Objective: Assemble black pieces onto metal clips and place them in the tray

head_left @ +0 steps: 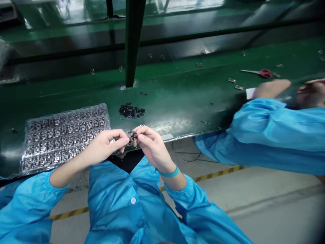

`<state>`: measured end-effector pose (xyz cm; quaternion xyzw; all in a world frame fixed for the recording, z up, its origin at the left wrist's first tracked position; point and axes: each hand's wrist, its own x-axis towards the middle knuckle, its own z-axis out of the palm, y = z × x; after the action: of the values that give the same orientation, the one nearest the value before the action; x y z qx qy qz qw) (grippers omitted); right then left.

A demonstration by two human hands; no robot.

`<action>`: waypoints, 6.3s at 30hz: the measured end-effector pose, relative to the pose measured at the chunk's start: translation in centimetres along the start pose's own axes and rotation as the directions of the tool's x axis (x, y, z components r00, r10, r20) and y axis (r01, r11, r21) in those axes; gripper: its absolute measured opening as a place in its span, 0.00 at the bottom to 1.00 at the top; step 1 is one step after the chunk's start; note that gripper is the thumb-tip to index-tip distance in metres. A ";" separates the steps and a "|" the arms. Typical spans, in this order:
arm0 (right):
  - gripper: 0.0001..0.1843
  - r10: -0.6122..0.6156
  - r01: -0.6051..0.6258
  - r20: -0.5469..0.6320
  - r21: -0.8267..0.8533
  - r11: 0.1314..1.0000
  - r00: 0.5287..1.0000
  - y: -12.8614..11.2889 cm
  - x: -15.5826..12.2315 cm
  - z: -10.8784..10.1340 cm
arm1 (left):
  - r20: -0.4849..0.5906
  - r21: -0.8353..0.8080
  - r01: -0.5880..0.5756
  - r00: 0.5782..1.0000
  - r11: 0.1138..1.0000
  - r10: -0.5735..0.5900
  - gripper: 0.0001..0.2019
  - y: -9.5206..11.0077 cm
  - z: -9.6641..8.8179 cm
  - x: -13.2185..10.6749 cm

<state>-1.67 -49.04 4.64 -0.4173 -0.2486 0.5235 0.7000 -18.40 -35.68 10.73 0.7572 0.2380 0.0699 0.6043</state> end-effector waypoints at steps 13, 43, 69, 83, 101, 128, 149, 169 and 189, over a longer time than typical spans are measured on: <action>0.14 -0.032 0.033 0.006 -0.171 0.985 0.999 1.6 0.9 -0.7 | -0.083 0.451 -0.166 0.971 0.877 0.226 0.15 -2.4 0.3 -0.4; 0.21 -0.118 0.045 -0.072 -0.643 0.764 0.990 0.3 4.0 -10.5 | -0.618 -0.025 0.479 0.682 0.877 -0.391 0.18 -10.3 -16.2 -6.9; 0.26 -0.251 0.092 -0.063 -0.822 0.562 0.966 2.9 5.0 -14.6 | -0.554 0.762 0.551 0.827 0.339 -0.098 0.25 -7.1 -22.2 14.2; 0.26 -0.263 0.093 -0.165 -0.657 0.748 0.951 1.7 5.7 -14.2 | -0.613 0.732 0.537 0.788 0.419 0.062 0.29 -8.3 -19.7 29.3; 0.12 -0.291 0.150 0.043 -0.922 0.357 0.956 1.8 8.0 -13.4 | -0.657 -0.071 -0.087 0.754 0.994 0.019 0.10 -2.1 -13.1 13.6; 0.16 -0.076 0.366 0.383 -0.914 -0.174 0.921 -2.0 7.4 -16.1 | -0.343 -0.769 -0.174 0.924 0.615 -0.168 0.19 -8.0 12.0 -1.8; 0.10 -0.383 -0.012 0.054 -0.986 -0.167 0.922 1.9 5.9 -14.2 | -0.078 -0.800 0.031 0.985 0.599 -0.154 0.26 -8.8 17.8 0.7; 0.20 0.116 -0.175 -0.151 -0.473 0.863 0.982 1.1 -1.4 -9.2 | -0.289 -0.788 -0.094 0.929 0.608 -0.232 0.26 -10.5 17.5 1.3; 0.22 0.195 -0.221 -0.103 -0.440 0.871 0.975 0.8 -1.2 -8.7 | -0.330 -0.767 -0.157 0.928 0.622 -0.172 0.27 -10.7 17.6 1.2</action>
<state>4.38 -52.92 -0.50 -0.6059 -0.2967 0.5126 0.5311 -13.39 -49.04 -4.24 0.3899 0.2970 0.3056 0.8163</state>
